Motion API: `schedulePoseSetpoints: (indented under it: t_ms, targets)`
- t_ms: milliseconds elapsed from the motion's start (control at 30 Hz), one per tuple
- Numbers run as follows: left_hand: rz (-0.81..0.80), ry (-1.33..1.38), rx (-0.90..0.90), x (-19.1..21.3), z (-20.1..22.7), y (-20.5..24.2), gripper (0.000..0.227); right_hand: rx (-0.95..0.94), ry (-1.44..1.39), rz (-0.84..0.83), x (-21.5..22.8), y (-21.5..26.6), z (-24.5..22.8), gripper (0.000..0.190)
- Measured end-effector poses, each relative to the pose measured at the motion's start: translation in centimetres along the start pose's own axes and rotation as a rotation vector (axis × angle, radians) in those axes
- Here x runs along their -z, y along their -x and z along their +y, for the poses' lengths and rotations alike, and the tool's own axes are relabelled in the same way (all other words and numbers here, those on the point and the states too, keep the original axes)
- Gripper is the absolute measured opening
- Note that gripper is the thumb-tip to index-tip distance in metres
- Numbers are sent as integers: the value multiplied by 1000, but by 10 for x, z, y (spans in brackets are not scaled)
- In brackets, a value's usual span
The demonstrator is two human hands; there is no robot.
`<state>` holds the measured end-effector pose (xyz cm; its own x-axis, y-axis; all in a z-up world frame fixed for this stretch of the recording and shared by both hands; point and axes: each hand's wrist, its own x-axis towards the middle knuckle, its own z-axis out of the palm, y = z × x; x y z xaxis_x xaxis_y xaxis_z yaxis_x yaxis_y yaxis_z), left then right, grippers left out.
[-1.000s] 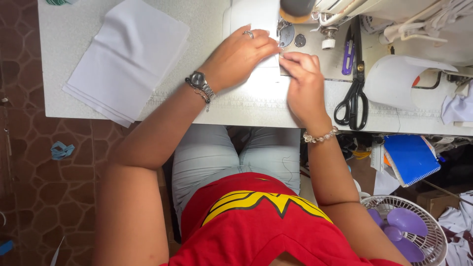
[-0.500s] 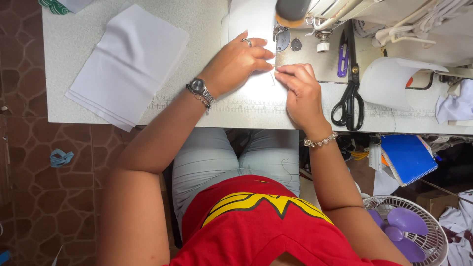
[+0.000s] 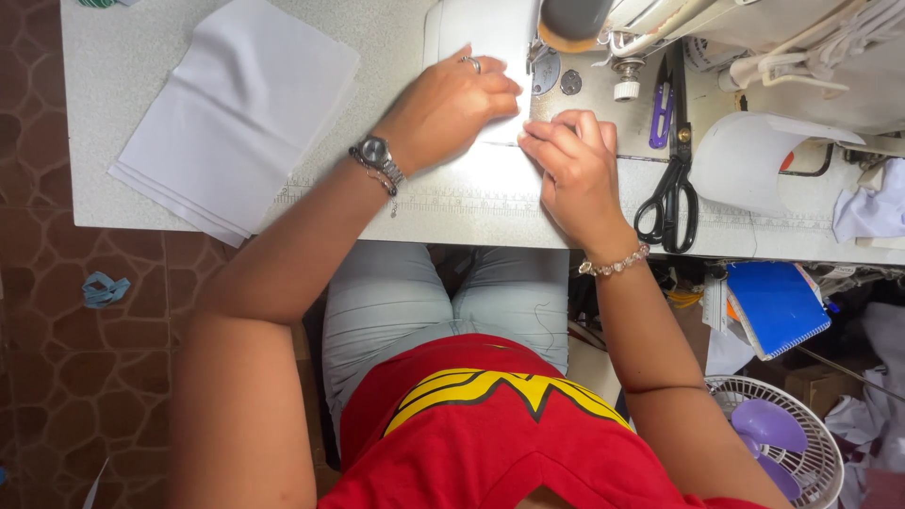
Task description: The person sits at a sewing machine and repeatedly sews white fabric pieces, likely face masks. They guide the fabric through the machine, cut the thread, and place the finished pieces into a pile on the right.
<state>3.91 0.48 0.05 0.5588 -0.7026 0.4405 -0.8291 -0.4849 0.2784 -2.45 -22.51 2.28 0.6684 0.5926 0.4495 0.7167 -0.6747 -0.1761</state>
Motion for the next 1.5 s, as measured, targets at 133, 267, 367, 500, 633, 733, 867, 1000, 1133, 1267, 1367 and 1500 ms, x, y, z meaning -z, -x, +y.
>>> schedulePoseSetpoints:
  t_ms: [133, 267, 367, 500, 633, 733, 867, 1000, 1133, 1267, 1367, 1500]
  targets:
    - [-9, -24, -17, -2, -15, -3, 34, 13, 25, 5, -1, -8, 7, 25]
    - [-25, 7, -38, 1, -21, -6, 30, 24, 45, -6, -3, -13, 13, 28]
    - [-3, 16, -48, -4, -33, -10, 26, 38, 70, -6, -7, -16, 24, 31]
    - [64, -7, -52, -6, -44, -14, 42, 62, 104, -3, -13, -23, 34, 42]
    - [87, -2, -33, -7, -52, -19, 38, 60, 146, 27, -15, -30, 34, 38]
    - [145, -39, -6, -4, -50, -21, 12, 76, 142, 56, -23, -25, 40, 49]
    - [209, -22, -19, -10, -54, -21, 10, 52, 141, 102, -27, -23, 45, 51]
    - [144, 7, 131, -33, -66, -20, 31, 56, 121, 146, -29, -19, 49, 52]
    - [147, -12, 160, -31, -74, -19, 31, 86, 42, 216, -29, -22, 51, 46]
    - [430, -57, 410, -4, -96, 18, 20, -36, -73, 222, -22, -7, 49, 43]
    - [502, -294, 681, 31, -123, 90, 12, -110, -71, 278, 7, 2, 24, 45]
    - [238, -186, 1304, 90, -117, 148, 50, -206, -96, 338, 45, 27, -2, 42]
